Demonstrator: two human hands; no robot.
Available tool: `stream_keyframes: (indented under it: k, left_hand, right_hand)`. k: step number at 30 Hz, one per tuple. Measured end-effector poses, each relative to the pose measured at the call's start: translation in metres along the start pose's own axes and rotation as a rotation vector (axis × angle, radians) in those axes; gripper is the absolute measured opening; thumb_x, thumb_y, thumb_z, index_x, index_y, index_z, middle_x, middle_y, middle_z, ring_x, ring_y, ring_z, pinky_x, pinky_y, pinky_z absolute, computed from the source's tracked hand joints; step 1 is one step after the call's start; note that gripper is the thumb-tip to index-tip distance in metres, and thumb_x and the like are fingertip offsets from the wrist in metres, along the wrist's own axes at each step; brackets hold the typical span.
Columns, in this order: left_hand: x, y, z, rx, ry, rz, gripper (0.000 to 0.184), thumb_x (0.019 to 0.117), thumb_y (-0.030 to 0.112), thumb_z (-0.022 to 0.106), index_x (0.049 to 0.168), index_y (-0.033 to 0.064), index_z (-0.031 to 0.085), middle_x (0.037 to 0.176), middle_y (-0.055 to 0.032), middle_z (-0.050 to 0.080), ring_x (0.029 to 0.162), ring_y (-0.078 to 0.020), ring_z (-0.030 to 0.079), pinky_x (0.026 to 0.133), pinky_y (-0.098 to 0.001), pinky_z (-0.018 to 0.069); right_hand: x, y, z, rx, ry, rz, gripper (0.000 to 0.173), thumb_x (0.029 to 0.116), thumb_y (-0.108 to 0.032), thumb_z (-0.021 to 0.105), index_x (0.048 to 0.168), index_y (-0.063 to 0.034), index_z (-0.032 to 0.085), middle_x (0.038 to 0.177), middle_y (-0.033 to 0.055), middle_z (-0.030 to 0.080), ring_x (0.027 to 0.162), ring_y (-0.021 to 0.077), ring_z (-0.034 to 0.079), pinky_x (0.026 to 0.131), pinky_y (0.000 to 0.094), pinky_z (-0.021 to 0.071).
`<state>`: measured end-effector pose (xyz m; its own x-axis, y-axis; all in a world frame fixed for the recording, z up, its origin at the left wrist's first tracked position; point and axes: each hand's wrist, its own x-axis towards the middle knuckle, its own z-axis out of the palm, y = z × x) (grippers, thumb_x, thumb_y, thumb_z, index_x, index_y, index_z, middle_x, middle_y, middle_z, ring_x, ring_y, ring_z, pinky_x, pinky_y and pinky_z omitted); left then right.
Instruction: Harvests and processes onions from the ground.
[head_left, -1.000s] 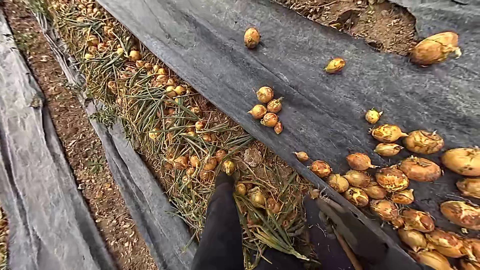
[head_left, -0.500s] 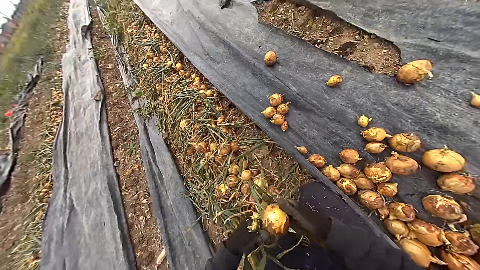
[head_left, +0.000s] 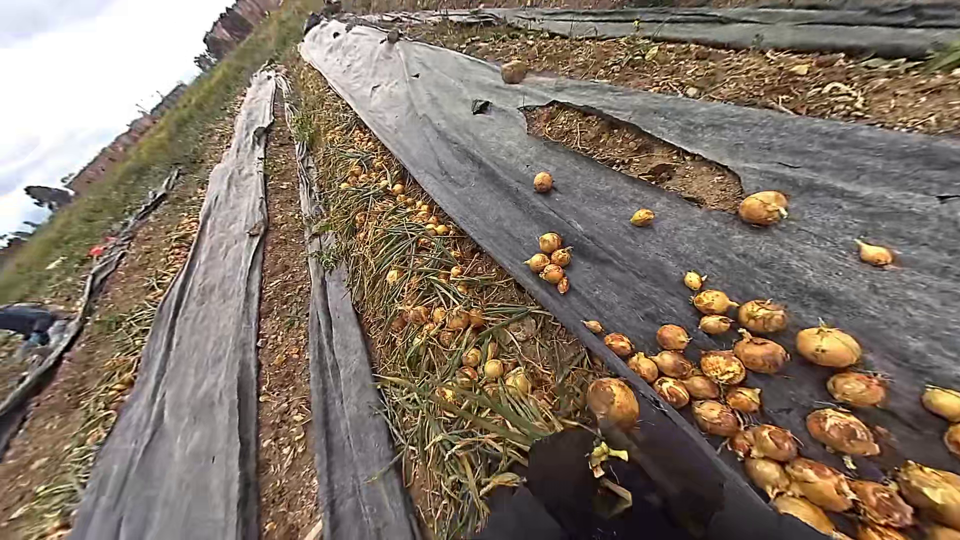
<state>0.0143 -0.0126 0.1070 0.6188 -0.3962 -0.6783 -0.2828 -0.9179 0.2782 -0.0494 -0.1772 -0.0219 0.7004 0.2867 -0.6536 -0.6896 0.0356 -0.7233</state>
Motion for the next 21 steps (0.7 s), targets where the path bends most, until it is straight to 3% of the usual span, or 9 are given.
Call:
stream_keyframes:
  k: [2, 4, 6, 9, 13, 16, 19, 20, 21]
  left_hand:
    - [0.019, -0.013, 0.010, -0.073, 0.028, 0.005, 0.048, 0.0966, 0.017, 0.060, 0.144, 0.0147, 0.060, 0.137, -0.0144, 0.066, 0.126, -0.0344, 0.063, 0.104, -0.0584, 0.0494]
    - [0.042, -0.068, 0.011, -0.091, 0.073, -0.114, 0.044, 0.0950, 0.018, 0.062, 0.139, 0.0130, 0.064, 0.131, -0.0160, 0.068, 0.123, -0.0347, 0.064, 0.103, -0.0581, 0.0502]
    - [0.065, -0.154, 0.017, 0.017, -0.097, -0.349, 0.052, 0.0968, 0.024, 0.063, 0.147, 0.0134, 0.055, 0.144, -0.0199, 0.057, 0.127, -0.0404, 0.060, 0.102, -0.0624, 0.0500]
    - [0.103, -0.247, 0.001, 0.179, -0.220, -0.471, 0.067, 0.0927, 0.021, 0.068, 0.155, 0.0142, 0.044, 0.164, -0.0177, 0.034, 0.130, -0.0487, 0.055, 0.097, -0.0686, 0.0509]
    - [0.213, -0.281, -0.063, 0.352, -0.133, -0.296, 0.054, 0.0940, 0.003, 0.057, 0.147, 0.0129, 0.054, 0.163, -0.0108, 0.040, 0.132, -0.0469, 0.053, 0.098, -0.0675, 0.0495]
    - [0.301, -0.316, -0.084, 0.468, -0.110, -0.294, 0.066, 0.0937, 0.004, 0.063, 0.155, 0.0208, 0.046, 0.166, -0.0077, 0.035, 0.124, -0.0520, 0.057, 0.091, -0.0721, 0.0499]
    - [0.351, -0.345, -0.094, 0.510, 0.006, -0.380, 0.061, 0.1050, 0.012, 0.047, 0.162, 0.0280, 0.033, 0.155, -0.0192, 0.048, 0.106, -0.0525, 0.065, 0.086, -0.0686, 0.0533]
    - [0.352, -0.340, -0.095, 0.521, 0.103, -0.415, 0.057, 0.1069, 0.011, 0.041, 0.161, 0.0250, 0.034, 0.151, -0.0214, 0.051, 0.105, -0.0526, 0.066, 0.087, -0.0694, 0.0529]
    - [0.344, -0.327, -0.092, 0.519, 0.328, -0.430, 0.048, 0.1066, 0.009, 0.037, 0.152, 0.0182, 0.050, 0.138, -0.0245, 0.061, 0.101, -0.0537, 0.067, 0.086, -0.0714, 0.0520]
  right_hand:
    - [-0.009, -0.017, 0.013, 0.080, 0.217, -0.003, 0.060, 0.1045, -0.063, 0.035, 0.110, -0.0098, 0.062, 0.077, 0.0026, 0.058, 0.057, 0.0132, 0.053, 0.049, 0.0320, 0.0469]
    - [-0.010, -0.010, 0.014, 0.090, 0.397, -0.154, 0.055, 0.1079, -0.052, 0.033, 0.102, -0.0070, 0.064, 0.064, -0.0014, 0.050, 0.048, 0.0116, 0.047, 0.045, 0.0323, 0.0451]
    - [-0.007, -0.005, -0.009, 0.182, 0.476, -0.229, 0.052, 0.1077, -0.047, 0.031, 0.118, -0.0094, 0.066, 0.058, -0.0060, 0.045, 0.043, 0.0093, 0.044, 0.040, 0.0307, 0.0439]
    - [0.017, -0.012, -0.041, 0.300, 0.506, -0.105, 0.045, 0.1086, -0.043, 0.032, 0.124, -0.0123, 0.062, 0.058, -0.0076, 0.044, 0.043, 0.0081, 0.044, 0.040, 0.0289, 0.0443]
    - [0.052, -0.021, -0.043, 0.311, 0.492, 0.112, 0.040, 0.1081, -0.042, 0.037, 0.120, -0.0134, 0.062, 0.061, -0.0068, 0.044, 0.045, 0.0090, 0.045, 0.042, 0.0291, 0.0448]
    - [0.063, -0.028, -0.046, 0.357, 0.514, 0.185, 0.034, 0.1053, -0.042, 0.047, 0.113, -0.0148, 0.064, 0.061, -0.0073, 0.046, 0.045, 0.0091, 0.047, 0.042, 0.0298, 0.0469]
    - [0.065, -0.032, -0.054, 0.355, 0.555, 0.229, 0.033, 0.1058, -0.040, 0.045, 0.116, -0.0142, 0.063, 0.061, -0.0069, 0.045, 0.046, 0.0093, 0.046, 0.043, 0.0298, 0.0459]
    - [0.066, -0.033, -0.056, 0.340, 0.554, 0.228, 0.036, 0.1066, -0.040, 0.042, 0.119, -0.0134, 0.063, 0.062, -0.0065, 0.045, 0.046, 0.0097, 0.045, 0.043, 0.0299, 0.0453]
    - [0.068, -0.035, -0.057, 0.329, 0.548, 0.230, 0.039, 0.1068, -0.042, 0.040, 0.121, -0.0133, 0.063, 0.063, -0.0059, 0.046, 0.046, 0.0102, 0.046, 0.043, 0.0304, 0.0452]
